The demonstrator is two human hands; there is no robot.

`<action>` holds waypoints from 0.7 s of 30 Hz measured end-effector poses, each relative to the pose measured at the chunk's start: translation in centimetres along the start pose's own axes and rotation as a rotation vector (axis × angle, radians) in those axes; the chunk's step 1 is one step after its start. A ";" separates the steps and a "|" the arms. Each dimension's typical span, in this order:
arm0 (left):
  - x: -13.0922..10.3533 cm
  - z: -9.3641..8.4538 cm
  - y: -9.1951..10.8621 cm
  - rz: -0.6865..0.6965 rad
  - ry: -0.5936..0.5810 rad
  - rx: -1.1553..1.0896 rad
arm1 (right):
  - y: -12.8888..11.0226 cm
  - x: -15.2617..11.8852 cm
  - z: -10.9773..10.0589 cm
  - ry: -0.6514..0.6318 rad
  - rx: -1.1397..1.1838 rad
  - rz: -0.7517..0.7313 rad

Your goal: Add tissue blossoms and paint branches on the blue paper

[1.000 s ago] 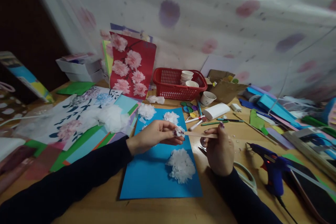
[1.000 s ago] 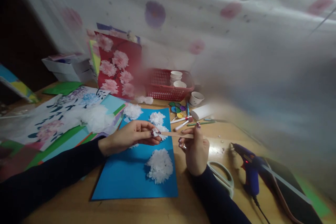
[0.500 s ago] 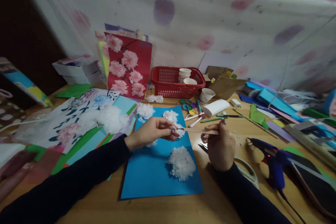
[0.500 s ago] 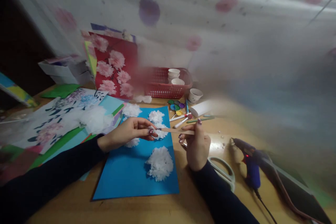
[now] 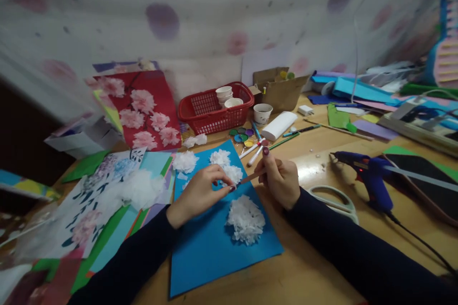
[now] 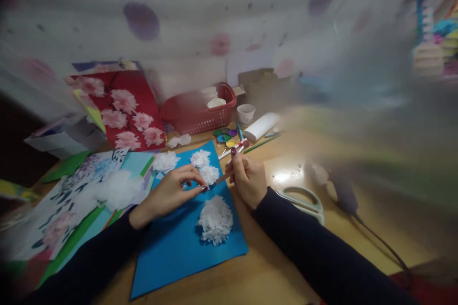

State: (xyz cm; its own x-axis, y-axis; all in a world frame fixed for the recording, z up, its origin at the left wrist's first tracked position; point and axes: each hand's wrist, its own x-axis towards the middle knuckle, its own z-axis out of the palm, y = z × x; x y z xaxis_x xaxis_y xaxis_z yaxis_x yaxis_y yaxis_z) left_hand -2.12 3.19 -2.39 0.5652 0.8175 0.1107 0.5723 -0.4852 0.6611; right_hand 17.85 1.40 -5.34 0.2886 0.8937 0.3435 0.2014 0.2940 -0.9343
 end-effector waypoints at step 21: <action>2.0 1.1 0.4 0.141 -0.078 0.357 | -0.4 -0.7 -0.2 -0.036 -0.146 -0.269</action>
State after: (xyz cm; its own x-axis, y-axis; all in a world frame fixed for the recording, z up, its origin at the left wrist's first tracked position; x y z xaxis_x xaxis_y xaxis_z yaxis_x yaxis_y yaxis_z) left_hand -0.09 4.28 -2.74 0.6885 0.7159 0.1157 0.6490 -0.6795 0.3423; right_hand 17.78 0.63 -5.20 0.1733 0.8026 0.5708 0.3994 0.4725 -0.7856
